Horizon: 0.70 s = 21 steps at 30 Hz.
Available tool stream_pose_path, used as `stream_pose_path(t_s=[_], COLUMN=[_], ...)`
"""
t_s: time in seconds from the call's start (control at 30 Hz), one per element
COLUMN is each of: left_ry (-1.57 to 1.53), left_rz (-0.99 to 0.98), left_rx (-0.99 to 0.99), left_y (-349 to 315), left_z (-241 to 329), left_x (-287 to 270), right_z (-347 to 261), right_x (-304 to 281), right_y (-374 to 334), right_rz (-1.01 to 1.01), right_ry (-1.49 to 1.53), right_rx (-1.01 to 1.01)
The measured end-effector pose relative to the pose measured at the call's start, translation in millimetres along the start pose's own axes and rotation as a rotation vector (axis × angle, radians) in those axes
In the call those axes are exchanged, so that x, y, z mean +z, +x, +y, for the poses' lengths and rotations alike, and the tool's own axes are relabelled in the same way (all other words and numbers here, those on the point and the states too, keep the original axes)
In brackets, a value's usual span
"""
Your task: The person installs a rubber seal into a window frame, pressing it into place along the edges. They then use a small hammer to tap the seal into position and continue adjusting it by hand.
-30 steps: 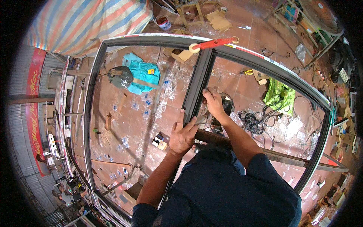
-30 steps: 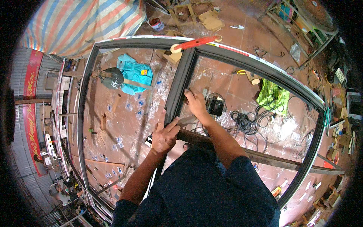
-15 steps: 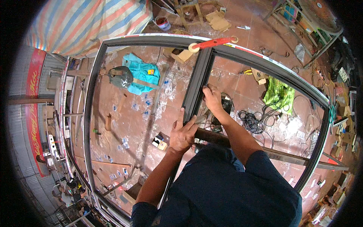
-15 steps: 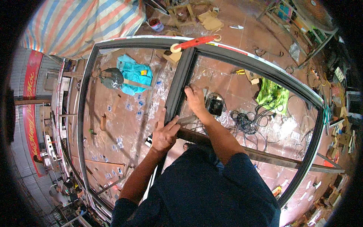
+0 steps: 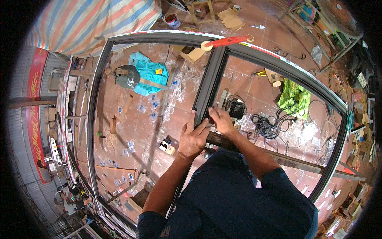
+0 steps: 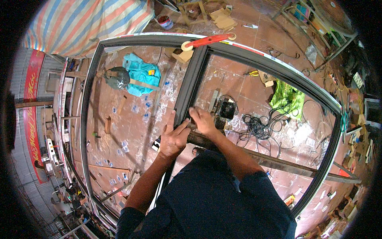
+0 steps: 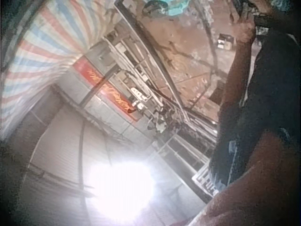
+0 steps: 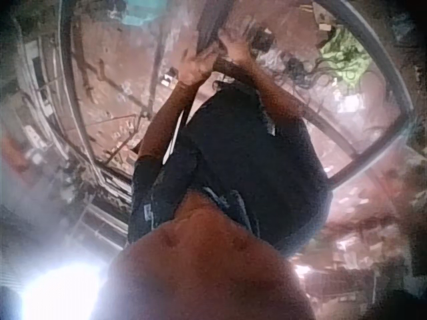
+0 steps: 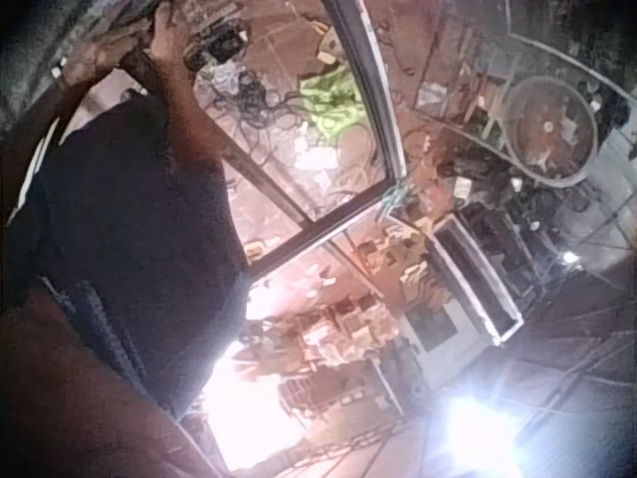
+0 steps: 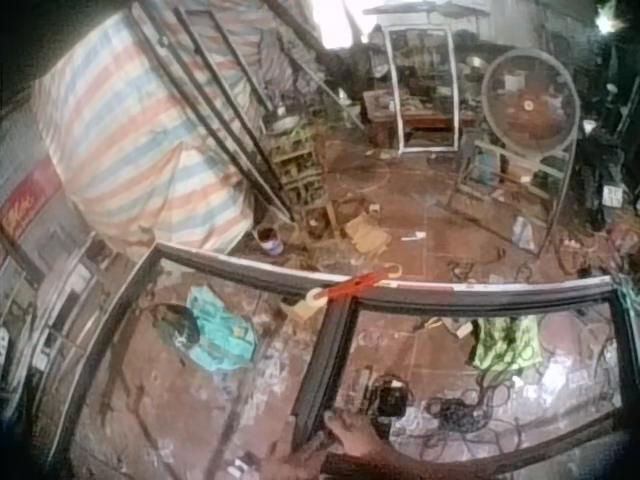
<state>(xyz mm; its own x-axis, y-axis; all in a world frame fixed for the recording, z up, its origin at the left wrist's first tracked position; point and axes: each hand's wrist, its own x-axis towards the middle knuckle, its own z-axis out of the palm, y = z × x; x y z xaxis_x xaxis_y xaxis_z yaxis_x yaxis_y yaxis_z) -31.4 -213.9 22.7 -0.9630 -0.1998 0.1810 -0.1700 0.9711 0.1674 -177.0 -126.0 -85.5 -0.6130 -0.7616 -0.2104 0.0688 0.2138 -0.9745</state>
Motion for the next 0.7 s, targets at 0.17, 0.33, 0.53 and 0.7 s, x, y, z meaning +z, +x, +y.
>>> stream_pose_path(t_s=[0.17,0.33,0.53,0.7], left_ry=[0.054,0.039,-0.005,-0.042], left_rz=[0.007,0.047,-0.018,-0.057], left_rx=[0.038,0.026,-0.034,-0.044], left_y=[-4.3,4.0,-3.9,-4.7], left_z=[-1.2,-0.5,-1.5,-4.1], left_x=[1.3,-1.6,0.3,0.0], right_z=[7.2,16.1,-26.4,-25.3], right_x=[-3.0,-13.0,-33.5,-46.8], right_y=[-7.7,1.1,27.0,58.5], right_rz=[-0.167,-0.168,-0.059,0.013], right_ry=[0.021,-0.462,0.017,0.084], right_rx=[-0.021,-0.492,0.041,0.025])
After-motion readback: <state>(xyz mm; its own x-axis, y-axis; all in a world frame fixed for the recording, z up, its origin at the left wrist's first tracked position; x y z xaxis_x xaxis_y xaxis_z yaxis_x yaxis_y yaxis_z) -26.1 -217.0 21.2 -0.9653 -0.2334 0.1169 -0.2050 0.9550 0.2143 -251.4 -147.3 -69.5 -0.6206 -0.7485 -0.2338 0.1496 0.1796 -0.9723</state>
